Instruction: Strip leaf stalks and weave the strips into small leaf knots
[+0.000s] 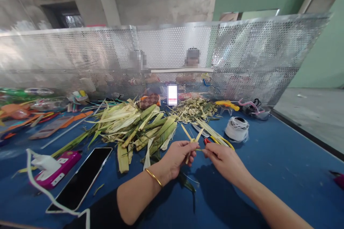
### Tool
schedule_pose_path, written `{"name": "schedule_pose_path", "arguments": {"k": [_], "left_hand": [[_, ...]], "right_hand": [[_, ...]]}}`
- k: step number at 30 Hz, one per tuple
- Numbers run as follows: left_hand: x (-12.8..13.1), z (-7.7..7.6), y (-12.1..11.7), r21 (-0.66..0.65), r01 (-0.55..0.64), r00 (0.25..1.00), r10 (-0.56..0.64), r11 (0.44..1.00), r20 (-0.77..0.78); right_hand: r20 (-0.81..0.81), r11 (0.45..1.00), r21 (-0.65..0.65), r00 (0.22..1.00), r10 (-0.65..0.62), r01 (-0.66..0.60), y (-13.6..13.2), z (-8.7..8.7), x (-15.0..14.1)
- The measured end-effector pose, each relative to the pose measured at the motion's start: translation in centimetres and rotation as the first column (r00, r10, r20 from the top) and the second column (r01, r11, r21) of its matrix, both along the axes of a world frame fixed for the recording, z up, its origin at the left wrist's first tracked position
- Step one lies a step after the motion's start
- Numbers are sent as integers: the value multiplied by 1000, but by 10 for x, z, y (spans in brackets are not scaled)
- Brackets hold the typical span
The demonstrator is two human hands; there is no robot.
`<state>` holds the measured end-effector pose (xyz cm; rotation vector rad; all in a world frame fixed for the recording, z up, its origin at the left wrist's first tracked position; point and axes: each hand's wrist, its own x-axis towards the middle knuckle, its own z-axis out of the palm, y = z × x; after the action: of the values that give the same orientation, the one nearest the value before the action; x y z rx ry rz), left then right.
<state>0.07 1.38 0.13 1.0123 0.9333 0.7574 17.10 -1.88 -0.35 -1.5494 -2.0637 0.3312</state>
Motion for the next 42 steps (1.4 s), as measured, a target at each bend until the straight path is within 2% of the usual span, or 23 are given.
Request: {"name": "schedule_pose_path", "arguments": {"k": [8, 14, 24, 30, 42], "left_hand": [[-1, 6, 0, -148, 70, 997, -67, 987, 29], [-1, 1, 0, -149, 55, 998, -50, 987, 38], [0, -4, 2, -142, 50, 998, -43, 989, 46], [3, -9, 4, -168, 34, 998, -25, 985, 53], [6, -5, 0, -183, 2, 1000, 1, 983, 18]], "right_hand": [[53, 1000, 26, 999, -9, 8, 3, -7, 1], [124, 999, 34, 992, -18, 14, 3, -8, 0], [146, 999, 35, 989, 4, -10, 5, -9, 1], [176, 997, 69, 984, -37, 25, 6, -10, 3], [225, 998, 67, 974, -32, 17, 7, -11, 5]]}}
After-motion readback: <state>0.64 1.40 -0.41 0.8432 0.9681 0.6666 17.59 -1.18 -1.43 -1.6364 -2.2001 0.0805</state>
